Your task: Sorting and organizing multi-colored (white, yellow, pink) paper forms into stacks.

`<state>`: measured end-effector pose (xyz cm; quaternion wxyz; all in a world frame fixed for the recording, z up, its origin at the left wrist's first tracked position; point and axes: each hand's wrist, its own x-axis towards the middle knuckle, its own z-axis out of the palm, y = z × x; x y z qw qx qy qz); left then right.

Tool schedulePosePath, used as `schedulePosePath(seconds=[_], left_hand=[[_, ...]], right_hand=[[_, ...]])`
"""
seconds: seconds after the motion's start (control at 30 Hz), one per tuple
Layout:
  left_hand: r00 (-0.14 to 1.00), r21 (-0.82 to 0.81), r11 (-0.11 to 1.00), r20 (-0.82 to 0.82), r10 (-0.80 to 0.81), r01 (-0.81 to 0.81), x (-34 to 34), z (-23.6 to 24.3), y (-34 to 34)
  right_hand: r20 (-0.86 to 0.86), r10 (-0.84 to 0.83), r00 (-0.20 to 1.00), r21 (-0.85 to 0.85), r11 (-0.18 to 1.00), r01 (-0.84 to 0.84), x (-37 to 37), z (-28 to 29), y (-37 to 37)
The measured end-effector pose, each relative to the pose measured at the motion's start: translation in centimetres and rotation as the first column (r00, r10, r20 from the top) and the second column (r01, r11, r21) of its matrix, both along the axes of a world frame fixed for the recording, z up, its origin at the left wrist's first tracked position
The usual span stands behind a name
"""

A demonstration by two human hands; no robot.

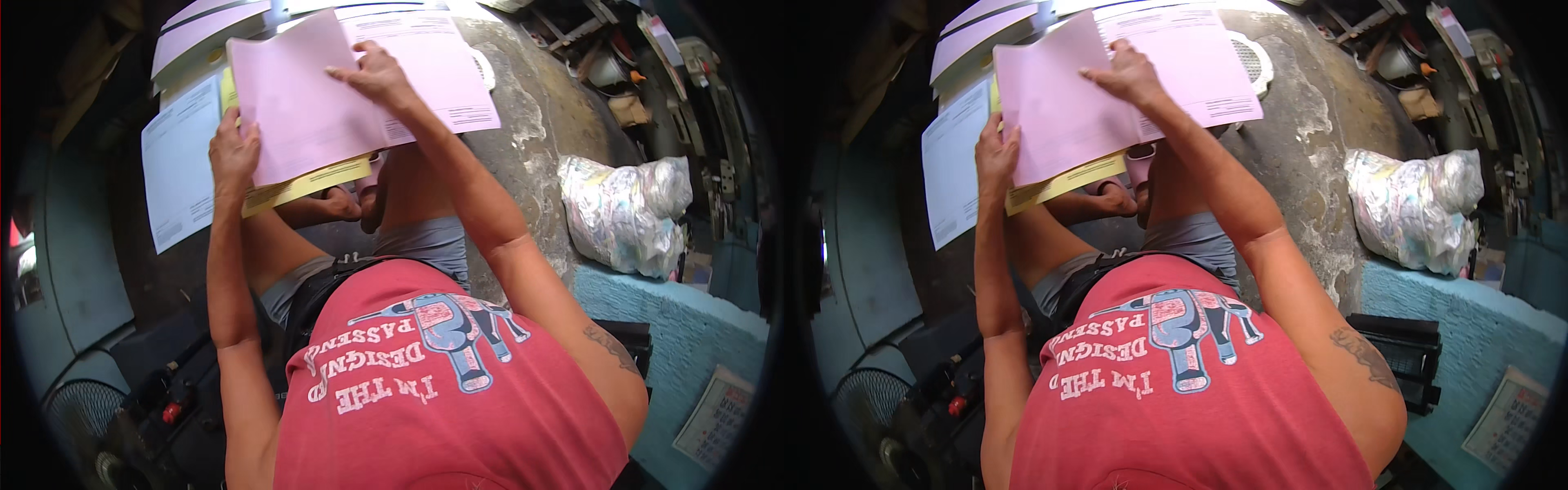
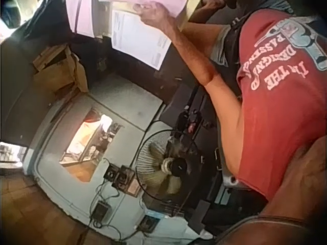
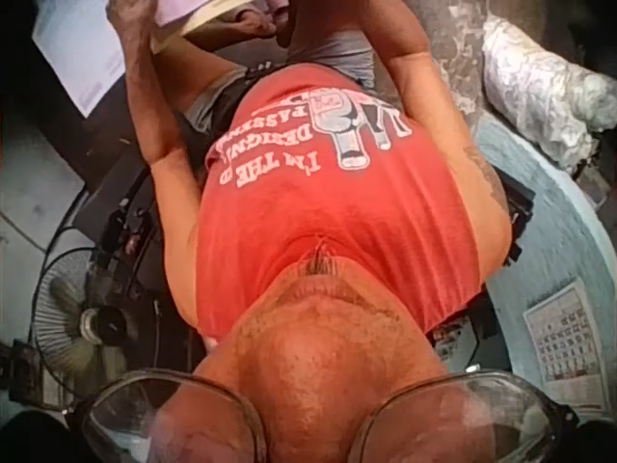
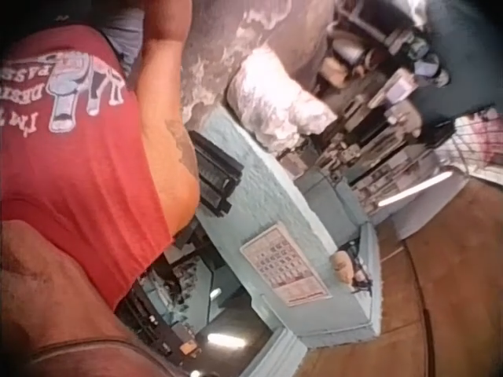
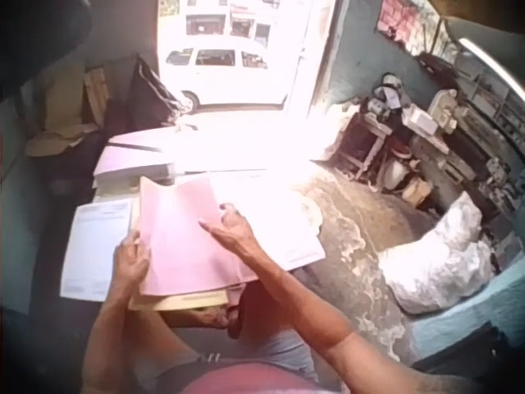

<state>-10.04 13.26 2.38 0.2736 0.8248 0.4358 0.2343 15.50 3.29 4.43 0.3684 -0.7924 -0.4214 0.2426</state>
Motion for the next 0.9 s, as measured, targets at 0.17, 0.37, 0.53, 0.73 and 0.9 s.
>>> schedulePosePath(seconds=[0.17, 0.37, 0.53, 0.73, 0.9], left_hand=[[0.991, 0.172, 0.978, -0.039, 0.126, -0.117, 1.6, 1.2, -1.4], [0.966, -0.004, 0.987, -0.208, 0.156, -0.16, 2.7, 3.6, 0.6], [0.859, 0.326, 0.945, -0.487, 0.16, 0.009, 5.3, 3.0, -1.1], [0.958, 0.173, 0.958, 0.214, 0.19, -0.229, 2.5, 5.7, 0.8], [0.309, -0.024, 1.0, 0.951, 0.018, 0.016, 1.1, 9.6, -0.6]], right_hand=[[0.139, 0.049, 0.989, 0.069, 0.996, -0.06, 1.1, -0.6, 1.4], [0.683, 0.161, 0.713, 0.075, 0.955, -0.287, -5.3, -0.5, 0.0], [0.808, 0.146, 0.571, -0.043, 0.981, -0.191, -6.1, -0.5, 1.5], [0.169, 0.063, 0.984, 0.347, 0.93, -0.119, -2.4, 5.5, 0.7], [-0.331, 0.25, 0.91, 0.777, 0.619, 0.113, -2.8, 10.1, -1.2]])
